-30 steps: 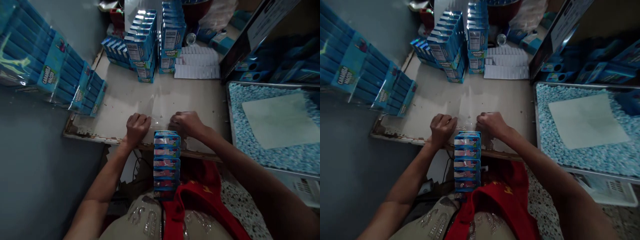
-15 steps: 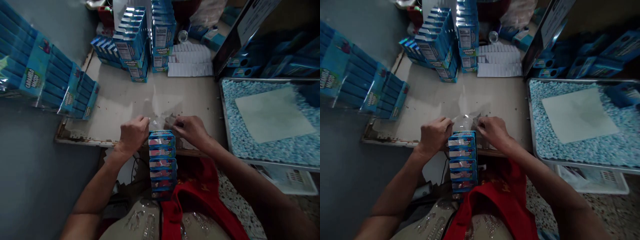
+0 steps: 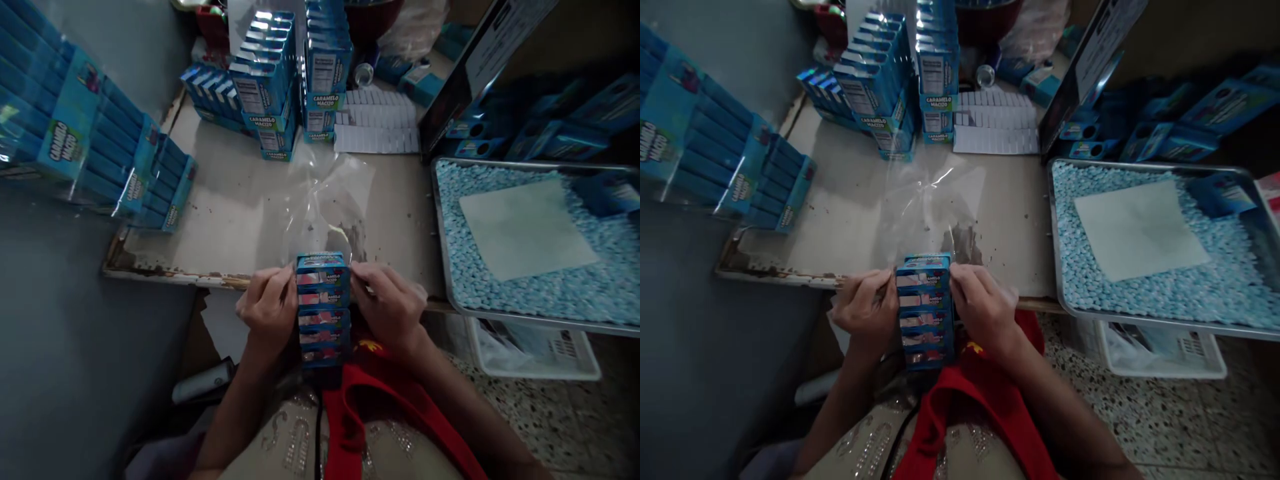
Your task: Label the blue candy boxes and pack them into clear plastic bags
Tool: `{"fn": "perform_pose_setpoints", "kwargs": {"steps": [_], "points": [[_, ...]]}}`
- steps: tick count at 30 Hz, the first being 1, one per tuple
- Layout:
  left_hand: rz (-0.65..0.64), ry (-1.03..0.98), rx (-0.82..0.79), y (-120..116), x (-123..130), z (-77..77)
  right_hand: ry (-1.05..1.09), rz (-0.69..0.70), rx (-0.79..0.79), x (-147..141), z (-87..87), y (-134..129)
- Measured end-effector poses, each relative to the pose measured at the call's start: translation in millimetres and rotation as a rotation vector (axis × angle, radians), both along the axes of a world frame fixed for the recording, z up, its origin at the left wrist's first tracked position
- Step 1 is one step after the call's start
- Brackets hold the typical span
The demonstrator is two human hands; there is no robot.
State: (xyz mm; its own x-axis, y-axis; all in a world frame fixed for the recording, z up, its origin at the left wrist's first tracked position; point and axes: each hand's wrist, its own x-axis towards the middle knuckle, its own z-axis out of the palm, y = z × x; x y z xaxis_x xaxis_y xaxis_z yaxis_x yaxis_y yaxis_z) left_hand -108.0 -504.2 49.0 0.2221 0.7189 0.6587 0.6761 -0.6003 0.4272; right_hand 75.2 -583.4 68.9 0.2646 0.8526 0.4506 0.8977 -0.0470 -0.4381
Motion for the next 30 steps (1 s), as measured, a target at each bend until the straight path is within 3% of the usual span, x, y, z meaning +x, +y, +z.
{"fn": "perform_pose_setpoints", "kwargs": {"steps": [4, 8, 11, 13, 15, 20, 25, 27, 30], "points": [[0.003, -0.079, 0.059, 6.6, 5.4, -7.5, -0.004, -0.049, 0.038, -1.1, -1.8, 4.0], [0.024, -0.147, -0.071, 12.6, 9.8, 3.4, 0.148, -0.041, 0.120, -1.0, 11.7, 11.2], [-0.014, -0.101, -0.147, 11.9, 8.9, 14.0, 0.270, -0.012, 0.069, -2.0, 24.8, 10.5], [-0.020, -0.029, -0.116, 10.7, 7.5, 18.0, 0.206, 0.011, 0.040, -2.4, 28.9, 7.8], [-0.009, -0.003, -0.049, 9.3, 6.5, 17.0, 0.042, 0.053, 0.106, -2.1, 26.3, 3.8], [-0.012, -0.096, 0.135, 3.1, 0.4, -5.5, -0.198, 0.144, 0.290, 2.7, -0.2, -8.1], [-0.103, -0.021, 0.218, 1.1, -12.4, -32.4, -0.038, 0.068, 0.248, 3.9, -23.4, -6.3], [-0.027, -0.010, 0.192, 6.3, -12.9, -39.8, 0.064, 0.036, 0.224, 2.3, -28.4, -1.4], [0.031, 0.006, -0.031, 19.0, -7.3, -47.1, 0.205, -0.009, 0.167, 0.8, -34.1, 7.7]]}}
